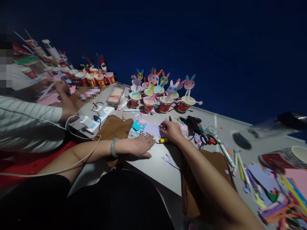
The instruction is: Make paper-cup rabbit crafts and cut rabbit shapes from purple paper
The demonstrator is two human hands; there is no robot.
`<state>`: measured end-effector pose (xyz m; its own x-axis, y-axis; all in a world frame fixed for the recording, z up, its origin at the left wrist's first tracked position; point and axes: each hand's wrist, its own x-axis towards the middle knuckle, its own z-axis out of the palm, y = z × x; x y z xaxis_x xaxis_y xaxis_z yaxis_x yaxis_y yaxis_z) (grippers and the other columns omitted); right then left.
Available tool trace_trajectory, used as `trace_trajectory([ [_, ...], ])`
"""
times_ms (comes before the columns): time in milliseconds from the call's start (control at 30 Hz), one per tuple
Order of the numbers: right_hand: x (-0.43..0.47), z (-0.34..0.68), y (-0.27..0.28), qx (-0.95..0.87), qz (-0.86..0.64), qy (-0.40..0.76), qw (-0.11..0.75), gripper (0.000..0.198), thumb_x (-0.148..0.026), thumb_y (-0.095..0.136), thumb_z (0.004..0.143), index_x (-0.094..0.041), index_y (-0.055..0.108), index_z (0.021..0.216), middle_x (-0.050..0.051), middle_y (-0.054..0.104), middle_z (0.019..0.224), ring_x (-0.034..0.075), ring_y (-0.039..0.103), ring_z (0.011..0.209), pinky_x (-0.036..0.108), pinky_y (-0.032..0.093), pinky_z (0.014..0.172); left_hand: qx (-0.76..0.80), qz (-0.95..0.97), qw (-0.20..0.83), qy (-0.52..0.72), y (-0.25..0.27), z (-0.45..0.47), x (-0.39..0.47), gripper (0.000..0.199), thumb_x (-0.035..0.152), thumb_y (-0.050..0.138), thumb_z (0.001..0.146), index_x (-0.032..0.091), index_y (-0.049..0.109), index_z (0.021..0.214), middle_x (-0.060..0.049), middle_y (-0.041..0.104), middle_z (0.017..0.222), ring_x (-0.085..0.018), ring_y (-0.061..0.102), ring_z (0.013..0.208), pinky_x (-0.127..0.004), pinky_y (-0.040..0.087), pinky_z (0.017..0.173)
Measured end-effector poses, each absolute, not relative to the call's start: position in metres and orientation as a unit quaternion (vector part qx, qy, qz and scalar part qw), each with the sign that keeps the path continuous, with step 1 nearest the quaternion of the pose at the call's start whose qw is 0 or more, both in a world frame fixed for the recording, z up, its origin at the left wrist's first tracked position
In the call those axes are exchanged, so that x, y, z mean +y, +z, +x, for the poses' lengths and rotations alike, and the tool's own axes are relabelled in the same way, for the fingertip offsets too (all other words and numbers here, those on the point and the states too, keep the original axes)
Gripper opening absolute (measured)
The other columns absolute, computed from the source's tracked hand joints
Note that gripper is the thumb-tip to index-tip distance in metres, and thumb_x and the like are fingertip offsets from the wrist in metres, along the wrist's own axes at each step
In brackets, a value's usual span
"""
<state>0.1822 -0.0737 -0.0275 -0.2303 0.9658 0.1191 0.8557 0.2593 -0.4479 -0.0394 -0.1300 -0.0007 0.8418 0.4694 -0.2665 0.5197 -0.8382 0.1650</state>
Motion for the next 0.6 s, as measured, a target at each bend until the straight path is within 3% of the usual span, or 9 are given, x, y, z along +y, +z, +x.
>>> trace_trajectory([
  [100,-0.081,0.193,-0.023,-0.775,-0.593,0.088,0.202,0.026,-0.032,0.063,0.077,-0.02,0.068,0.1,0.013,0.07,0.101,0.031,0.062,0.1,0.042,0.045,0.084,0.273,0.947,0.122,-0.12,0.004,-0.055,-0.129,0.069,0.053,0.049,0.089,0.007,0.04,0.14,-0.026,0.038,0.15,-0.037,0.039,0.136,-0.049,0.033,0.107],
  [233,-0.108,0.202,-0.017,-0.815,-0.553,0.042,0.17,0.021,-0.031,0.057,0.086,-0.02,0.068,0.099,0.011,0.07,0.098,0.029,0.062,0.097,0.04,0.043,0.083,0.281,0.938,0.145,-0.139,0.017,-0.077,-0.128,0.07,0.05,0.05,0.09,0.005,0.038,0.142,-0.026,0.033,0.153,-0.038,0.034,0.139,-0.05,0.031,0.109],
  [367,-0.146,0.193,-0.015,-0.863,-0.499,-0.024,0.068,0.021,-0.023,0.056,0.087,-0.02,0.069,0.103,0.011,0.068,0.114,0.028,0.06,0.1,0.039,0.039,0.083,0.273,0.943,0.142,-0.129,0.028,-0.084,-0.125,0.058,0.048,0.056,0.088,0.009,0.05,0.131,-0.022,0.047,0.144,-0.035,0.043,0.132,-0.048,0.034,0.106],
  [467,-0.169,0.182,-0.016,-0.862,-0.5,-0.089,0.019,0.022,-0.016,0.052,0.088,-0.015,0.068,0.104,0.014,0.065,0.12,0.028,0.058,0.101,0.04,0.035,0.087,0.265,0.948,0.137,-0.109,0.037,-0.076,-0.12,0.043,0.046,0.048,0.093,0.012,0.058,0.116,-0.016,0.063,0.119,-0.029,0.055,0.115,-0.042,0.04,0.098],
  [600,-0.189,0.174,-0.017,-0.854,-0.512,-0.094,-0.014,0.019,-0.011,0.05,0.089,-0.013,0.068,0.095,0.015,0.067,0.105,0.025,0.058,0.09,0.038,0.033,0.087,0.267,0.956,0.1,-0.064,0.038,-0.052,-0.11,0.038,0.04,0.042,0.096,0.011,0.058,0.113,-0.015,0.063,0.116,-0.028,0.056,0.111,-0.039,0.041,0.094],
])
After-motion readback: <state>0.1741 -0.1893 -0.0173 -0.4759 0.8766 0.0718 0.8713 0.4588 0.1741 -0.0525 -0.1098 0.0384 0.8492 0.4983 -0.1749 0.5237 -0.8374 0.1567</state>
